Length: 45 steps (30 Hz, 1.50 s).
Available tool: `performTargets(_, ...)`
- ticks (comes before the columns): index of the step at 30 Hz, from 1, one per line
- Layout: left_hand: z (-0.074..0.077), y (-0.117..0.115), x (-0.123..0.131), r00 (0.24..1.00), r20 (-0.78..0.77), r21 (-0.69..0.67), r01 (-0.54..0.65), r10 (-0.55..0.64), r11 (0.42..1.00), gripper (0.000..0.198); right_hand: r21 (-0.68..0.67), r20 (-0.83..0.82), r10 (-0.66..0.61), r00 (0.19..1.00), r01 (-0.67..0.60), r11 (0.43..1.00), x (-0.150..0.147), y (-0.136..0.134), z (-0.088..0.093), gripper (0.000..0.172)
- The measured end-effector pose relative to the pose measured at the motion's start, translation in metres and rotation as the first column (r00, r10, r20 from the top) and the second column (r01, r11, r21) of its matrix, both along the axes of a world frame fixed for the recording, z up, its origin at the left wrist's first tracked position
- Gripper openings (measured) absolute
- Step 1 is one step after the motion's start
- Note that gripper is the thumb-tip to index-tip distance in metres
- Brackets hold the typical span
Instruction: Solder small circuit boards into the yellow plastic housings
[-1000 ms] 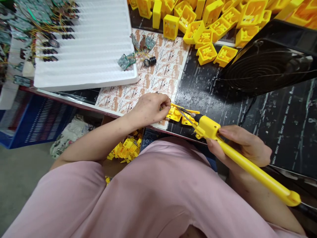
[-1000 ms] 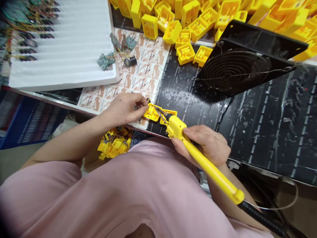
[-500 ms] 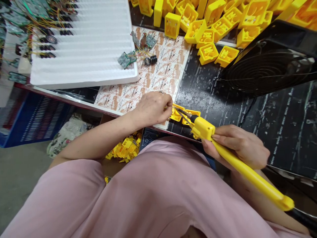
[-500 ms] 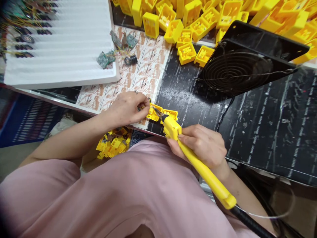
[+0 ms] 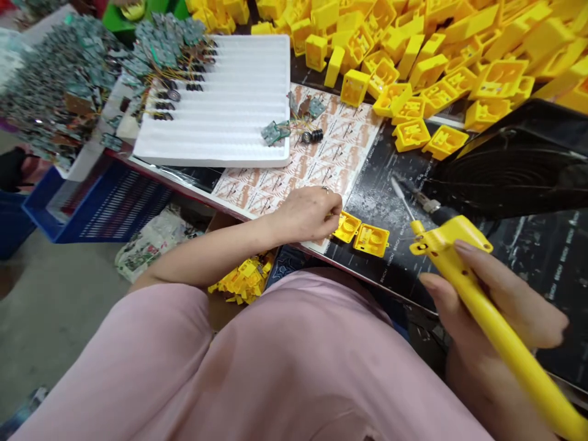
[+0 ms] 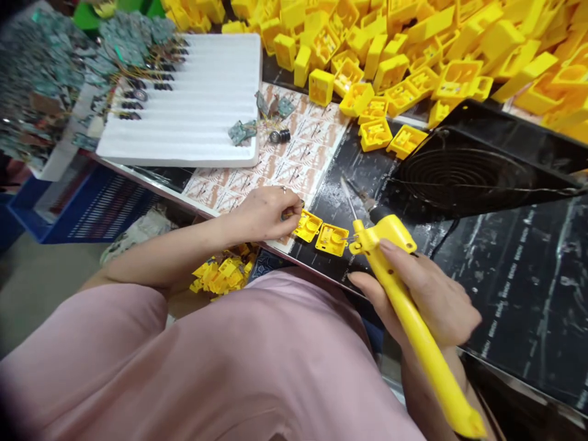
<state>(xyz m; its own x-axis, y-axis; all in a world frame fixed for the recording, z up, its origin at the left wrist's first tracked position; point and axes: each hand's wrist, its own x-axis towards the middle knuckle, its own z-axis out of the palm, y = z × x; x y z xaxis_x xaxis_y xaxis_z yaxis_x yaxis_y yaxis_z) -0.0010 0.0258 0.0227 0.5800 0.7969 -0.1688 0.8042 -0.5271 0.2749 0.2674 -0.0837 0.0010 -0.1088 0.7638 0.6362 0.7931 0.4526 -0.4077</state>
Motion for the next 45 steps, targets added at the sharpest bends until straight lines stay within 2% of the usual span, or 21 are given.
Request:
performTargets(2, 0.000, -0.004, -0.002, 1.000, 0.005, -0.004, 0.022, -0.022, 1.000, 0.030, 0.055, 0.046, 0.116, 0.992, -0.118, 0.991, -0.005, 0.007, 0.006, 0.066)
performTargets(4, 0.002, -0.003, -0.007, 0.997, 0.052, 0.027, 0.062, -0.063, 0.998, 0.031, 0.033, 0.091, 0.219, 0.971, -0.223, 0.974, -0.007, 0.012, 0.009, 0.055)
performTargets(6, 0.007, 0.007, -0.018, 0.989, 0.135, 0.096, 0.046, -0.058, 0.994, 0.034, -0.011, 0.143, 0.247, 0.958, -0.248, 0.969, -0.007, 0.015, 0.009, 0.044)
performTargets(8, 0.014, 0.030, -0.033, 0.981, 0.185, 0.195, -0.099, 0.063, 0.976, 0.031, -0.032, 0.179, 0.248, 0.952, -0.246, 0.969, -0.008, 0.017, 0.006, 0.036)
performTargets(11, 0.023, 0.080, -0.061, 0.920, 0.140, 0.323, -0.391, 0.365, 0.862, 0.025, -0.082, 0.170, 0.276, 0.946, -0.266, 0.961, -0.015, 0.019, -0.003, 0.029)
performTargets(12, 0.024, 0.096, -0.070, 0.901, 0.103, 0.323, -0.430, 0.421, 0.843, 0.023, -0.093, 0.172, 0.284, 0.943, -0.271, 0.958, -0.019, 0.019, -0.007, 0.032)
performTargets(13, 0.024, 0.109, -0.077, 0.893, 0.048, 0.288, -0.441, 0.447, 0.850, 0.022, -0.100, 0.174, 0.283, 0.943, -0.269, 0.958, -0.023, 0.020, -0.010, 0.035)
performTargets(16, 0.021, 0.130, -0.090, 0.915, 0.001, 0.210, -0.395, 0.404, 0.894, 0.017, -0.103, 0.127, 0.257, 0.958, -0.245, 0.964, -0.033, 0.021, -0.020, 0.038)
performTargets(19, 0.022, 0.124, -0.092, 0.943, 0.181, 0.221, -0.314, 0.278, 0.923, 0.023, -0.110, 0.082, 0.210, 0.974, -0.201, 0.973, -0.042, 0.025, -0.024, 0.044)
performTargets(22, 0.025, 0.107, -0.084, 0.892, 0.410, 0.160, -0.273, 0.188, 0.949, 0.019, -0.131, 0.125, 0.204, 0.971, -0.188, 0.973, -0.055, 0.033, -0.025, 0.040)
performTargets(25, 0.020, 0.082, -0.072, 0.846, 0.512, 0.078, -0.217, 0.148, 0.973, 0.028, -0.130, 0.138, 0.213, 0.967, -0.195, 0.972, -0.064, 0.040, -0.024, 0.044)
performTargets(28, 0.006, 0.055, -0.064, 0.902, 0.426, 0.042, -0.097, 0.069, 0.994, 0.035, -0.094, 0.097, 0.199, 0.975, -0.190, 0.977, -0.062, 0.040, -0.022, 0.054)
performTargets(31, -0.004, 0.039, -0.061, 0.979, 0.202, 0.062, -0.019, 0.006, 0.998, 0.035, -0.074, 0.063, 0.184, 0.981, -0.180, 0.981, -0.055, 0.037, -0.021, 0.060)
performTargets(33, -0.007, 0.038, -0.060, 0.995, 0.101, 0.088, -0.028, 0.019, 0.996, 0.037, -0.091, 0.063, 0.204, 0.977, -0.198, 0.976, -0.053, 0.037, -0.022, 0.062)
performTargets(35, -0.006, 0.039, -0.058, 0.997, 0.064, 0.083, -0.042, 0.037, 0.996, 0.037, -0.120, 0.070, 0.240, 0.968, -0.230, 0.966, -0.056, 0.039, -0.023, 0.063)
performTargets(38, -0.005, 0.041, -0.053, 0.998, 0.001, 0.080, -0.064, 0.064, 0.995, 0.033, -0.159, 0.074, 0.271, 0.960, -0.257, 0.953, -0.062, 0.042, -0.024, 0.056)
performTargets(41, -0.007, 0.038, -0.049, 0.988, -0.123, 0.145, -0.078, 0.096, 0.986, 0.034, -0.176, 0.079, 0.278, 0.957, -0.261, 0.949, -0.065, 0.042, -0.024, 0.045)
performTargets(45, -0.014, 0.037, -0.048, 0.977, -0.187, 0.167, -0.070, 0.101, 0.983, 0.034, -0.188, 0.065, 0.285, 0.956, -0.268, 0.945, -0.064, 0.038, -0.023, 0.047)
